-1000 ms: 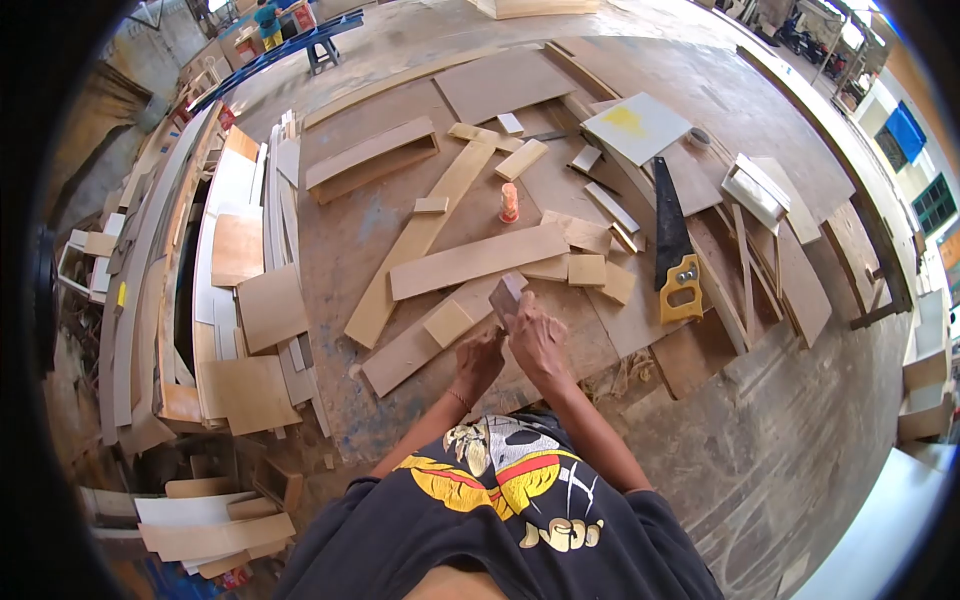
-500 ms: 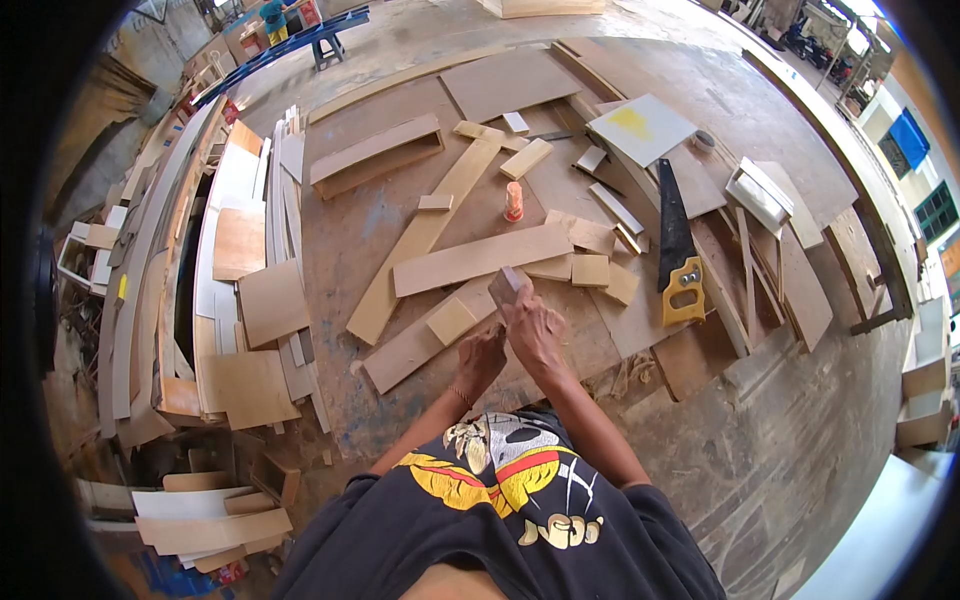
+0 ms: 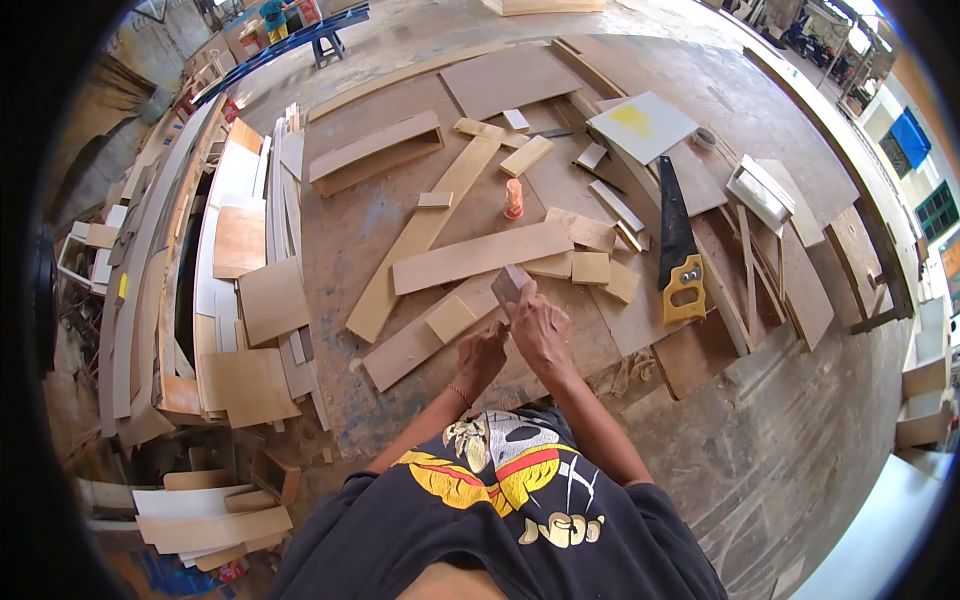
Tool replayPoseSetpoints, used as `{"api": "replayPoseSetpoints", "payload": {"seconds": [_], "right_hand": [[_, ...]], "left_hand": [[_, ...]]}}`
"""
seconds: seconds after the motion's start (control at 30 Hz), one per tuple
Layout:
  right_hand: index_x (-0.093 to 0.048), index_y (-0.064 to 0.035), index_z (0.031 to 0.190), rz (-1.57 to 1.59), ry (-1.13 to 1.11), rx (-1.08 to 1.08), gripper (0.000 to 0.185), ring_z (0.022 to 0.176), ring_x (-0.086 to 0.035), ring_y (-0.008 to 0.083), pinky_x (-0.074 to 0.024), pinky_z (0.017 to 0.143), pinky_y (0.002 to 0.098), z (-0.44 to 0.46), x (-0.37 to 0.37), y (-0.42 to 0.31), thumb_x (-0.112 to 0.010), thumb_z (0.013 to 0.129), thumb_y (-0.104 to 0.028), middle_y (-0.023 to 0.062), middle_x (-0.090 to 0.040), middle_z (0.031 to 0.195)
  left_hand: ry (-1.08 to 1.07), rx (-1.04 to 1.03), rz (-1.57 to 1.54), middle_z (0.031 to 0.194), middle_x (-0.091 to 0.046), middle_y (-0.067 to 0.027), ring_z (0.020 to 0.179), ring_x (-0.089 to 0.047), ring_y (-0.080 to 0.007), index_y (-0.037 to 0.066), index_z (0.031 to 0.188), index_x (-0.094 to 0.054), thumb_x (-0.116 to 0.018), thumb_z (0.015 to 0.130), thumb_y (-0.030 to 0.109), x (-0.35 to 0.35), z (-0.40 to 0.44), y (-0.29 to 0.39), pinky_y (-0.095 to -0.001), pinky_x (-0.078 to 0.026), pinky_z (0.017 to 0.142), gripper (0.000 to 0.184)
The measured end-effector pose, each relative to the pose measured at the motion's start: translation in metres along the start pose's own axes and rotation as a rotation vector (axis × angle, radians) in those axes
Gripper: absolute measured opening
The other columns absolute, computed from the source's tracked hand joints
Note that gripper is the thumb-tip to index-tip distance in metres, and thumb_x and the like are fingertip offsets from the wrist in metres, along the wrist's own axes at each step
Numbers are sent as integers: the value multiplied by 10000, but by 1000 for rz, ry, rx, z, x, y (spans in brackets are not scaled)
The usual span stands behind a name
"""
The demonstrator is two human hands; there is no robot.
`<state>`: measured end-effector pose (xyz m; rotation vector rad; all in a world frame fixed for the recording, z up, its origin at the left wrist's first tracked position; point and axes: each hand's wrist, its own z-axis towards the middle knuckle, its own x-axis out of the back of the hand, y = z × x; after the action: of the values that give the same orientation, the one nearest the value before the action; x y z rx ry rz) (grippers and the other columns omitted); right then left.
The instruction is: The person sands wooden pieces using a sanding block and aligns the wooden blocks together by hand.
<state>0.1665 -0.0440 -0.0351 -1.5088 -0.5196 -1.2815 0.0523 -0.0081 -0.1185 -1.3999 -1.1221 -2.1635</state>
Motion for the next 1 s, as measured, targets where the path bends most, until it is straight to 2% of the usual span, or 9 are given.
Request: {"api": "replayPoseSetpoints", "payload": {"seconds": [0.13,0.33,0.57,0.63,0.7,0.77,0.87,0.93,1.0], "right_hand": [[-455,8,948,4,-105,-3,313,718,-629,370,-472,595,436,-21,15,3,-570,824,-256,215,-637,806],[-476,16,962,9,-87,-20,306,728,-631,367,-474,611,439,-17,30,-2,-551,833,-251,220,-635,812],[-460,11,957,-9,16,35,313,744,-631,365,-469,621,452,-7,-2,6,-549,831,-262,226,-632,830],[-433,10,986,25,-112,-22,347,763,-615,385,-450,651,469,-23,14,6,-547,837,-282,242,-622,804],[-432,9,989,9,-140,-41,345,758,-615,385,-450,649,469,-28,29,3,-546,836,-279,242,-622,803],[-431,8,991,-1,-169,-52,343,752,-615,385,-450,647,469,-25,30,1,-546,835,-275,242,-622,802],[-437,8,987,48,-112,-84,338,741,-616,386,-453,644,465,-3,15,-2,-548,833,-272,236,-624,803],[-463,13,970,-19,44,13,328,744,-633,357,-470,612,446,7,-1,-3,-558,830,-269,220,-636,800],[-465,16,976,-26,18,19,334,739,-631,360,-472,611,443,1,-2,-3,-562,829,-269,218,-635,794]], "left_hand": [[10,-8,-40,724,-625,-129,621,-630,-300,67,860,-569,-547,700,38,3,-3,2,-388,-484,514,164],[94,-83,-38,719,-625,-128,618,-630,-296,63,864,-580,-545,705,45,-1,-1,-3,-385,-483,509,164],[-29,33,-2,712,-610,-130,642,-626,-295,57,818,-557,-547,699,44,6,1,4,-375,-489,523,120],[-45,36,14,712,-612,-131,640,-625,-298,57,810,-552,-545,709,48,1,-1,1,-377,-489,524,102],[89,-62,-52,721,-630,-132,622,-627,-303,57,815,-552,-536,735,60,1,-1,0,-378,-487,515,82],[34,-41,-20,729,-634,-133,622,-628,-303,57,819,-551,-530,750,68,6,0,2,-379,-484,515,73],[-27,9,-13,735,-637,-135,622,-628,-303,57,825,-550,-524,772,79,9,0,6,-382,-481,514,63],[-39,41,-35,733,-635,-136,622,-628,-303,57,827,-550,-523,779,82,9,-2,6,-384,-480,515,61],[-39,30,-21,730,-633,-145,619,-628,-305,62,833,-552,-519,794,90,7,1,3,-388,-480,518,58]]}}
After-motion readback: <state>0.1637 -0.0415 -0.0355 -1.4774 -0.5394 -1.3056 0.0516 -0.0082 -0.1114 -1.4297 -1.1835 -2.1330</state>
